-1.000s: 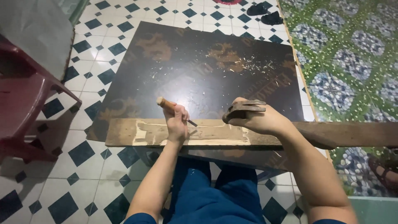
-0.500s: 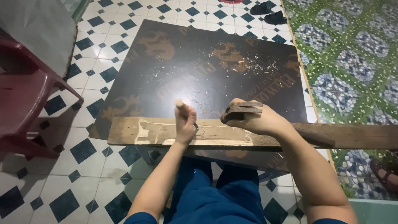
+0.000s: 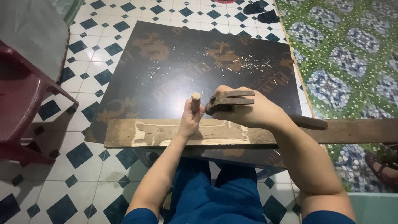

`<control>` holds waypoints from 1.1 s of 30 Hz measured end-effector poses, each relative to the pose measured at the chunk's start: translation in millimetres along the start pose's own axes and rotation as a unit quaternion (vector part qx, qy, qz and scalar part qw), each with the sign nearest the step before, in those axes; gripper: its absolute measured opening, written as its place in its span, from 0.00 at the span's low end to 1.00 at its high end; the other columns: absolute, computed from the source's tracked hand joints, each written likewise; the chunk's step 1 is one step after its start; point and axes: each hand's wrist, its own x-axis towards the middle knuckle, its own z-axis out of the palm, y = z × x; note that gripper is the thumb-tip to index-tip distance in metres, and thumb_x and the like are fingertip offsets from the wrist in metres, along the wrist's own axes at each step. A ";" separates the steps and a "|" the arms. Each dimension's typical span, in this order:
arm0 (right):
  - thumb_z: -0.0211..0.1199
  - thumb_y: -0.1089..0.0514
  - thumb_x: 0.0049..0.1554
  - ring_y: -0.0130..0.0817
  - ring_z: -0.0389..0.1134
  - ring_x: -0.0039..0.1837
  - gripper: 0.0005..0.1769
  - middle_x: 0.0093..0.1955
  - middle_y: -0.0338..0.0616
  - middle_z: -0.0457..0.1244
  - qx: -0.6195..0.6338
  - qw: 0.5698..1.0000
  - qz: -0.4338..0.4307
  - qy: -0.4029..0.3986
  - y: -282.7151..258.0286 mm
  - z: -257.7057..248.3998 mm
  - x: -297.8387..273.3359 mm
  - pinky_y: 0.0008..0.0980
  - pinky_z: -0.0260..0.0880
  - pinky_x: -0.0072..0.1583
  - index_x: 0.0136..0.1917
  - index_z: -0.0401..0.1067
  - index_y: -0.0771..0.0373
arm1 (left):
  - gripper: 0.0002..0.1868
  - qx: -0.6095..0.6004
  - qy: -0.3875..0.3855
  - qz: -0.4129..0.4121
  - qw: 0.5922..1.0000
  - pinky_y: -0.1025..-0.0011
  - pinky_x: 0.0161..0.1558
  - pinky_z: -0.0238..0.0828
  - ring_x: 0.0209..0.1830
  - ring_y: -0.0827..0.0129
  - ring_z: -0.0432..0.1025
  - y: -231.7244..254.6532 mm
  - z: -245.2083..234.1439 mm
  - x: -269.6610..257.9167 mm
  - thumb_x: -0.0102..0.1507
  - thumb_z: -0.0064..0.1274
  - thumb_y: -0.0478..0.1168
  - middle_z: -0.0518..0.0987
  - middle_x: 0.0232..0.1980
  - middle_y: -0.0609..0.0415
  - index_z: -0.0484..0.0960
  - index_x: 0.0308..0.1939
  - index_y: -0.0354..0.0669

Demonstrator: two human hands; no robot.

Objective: Using a hammer and a small wooden chisel to carve a pattern into a wooden board while sitting on the floor.

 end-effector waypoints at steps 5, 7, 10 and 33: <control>0.63 0.41 0.54 0.62 0.75 0.52 0.24 0.46 0.62 0.72 0.005 1.000 -0.013 0.004 3.6 0.4 2.3 0.61 0.74 0.54 0.58 0.71 0.55 | 0.13 -0.002 0.015 -0.019 1.000 0.67 0.48 0.69 0.39 0.76 0.68 16.3 -3.1 -5.9 0.71 0.53 0.50 0.73 0.36 0.61 0.66 0.50 0.54; 0.63 0.40 0.54 0.63 0.75 0.53 0.25 0.47 0.62 0.72 0.003 1.000 -0.007 0.000 2.5 1.5 1.6 0.61 0.73 0.56 0.58 0.71 0.55 | 0.13 0.001 0.012 -0.018 1.000 0.68 0.48 0.69 0.40 0.77 0.68 13.9 -3.8 -5.6 0.70 0.54 0.50 0.72 0.36 0.62 0.66 0.50 0.54; 0.63 0.38 0.54 0.62 0.75 0.54 0.26 0.47 0.62 0.72 -0.012 1.000 0.010 -0.006 -0.4 -0.2 -2.6 0.61 0.72 0.58 0.60 0.70 0.54 | 0.14 0.006 0.006 -0.012 1.000 0.69 0.48 0.68 0.40 0.77 0.68 7.5 -2.3 -2.8 0.70 0.55 0.49 0.72 0.35 0.61 0.66 0.48 0.53; 0.48 0.31 0.61 0.49 0.76 0.45 0.24 0.39 0.47 0.72 -0.136 0.983 -0.062 0.106 -3.5 7.2 42.8 0.51 0.76 0.49 0.52 0.66 0.50 | 0.24 0.033 0.028 -0.018 0.999 0.54 0.50 0.72 0.43 0.58 0.75 -24.7 20.2 -20.2 0.68 0.49 0.64 0.74 0.40 0.48 0.66 0.56 0.53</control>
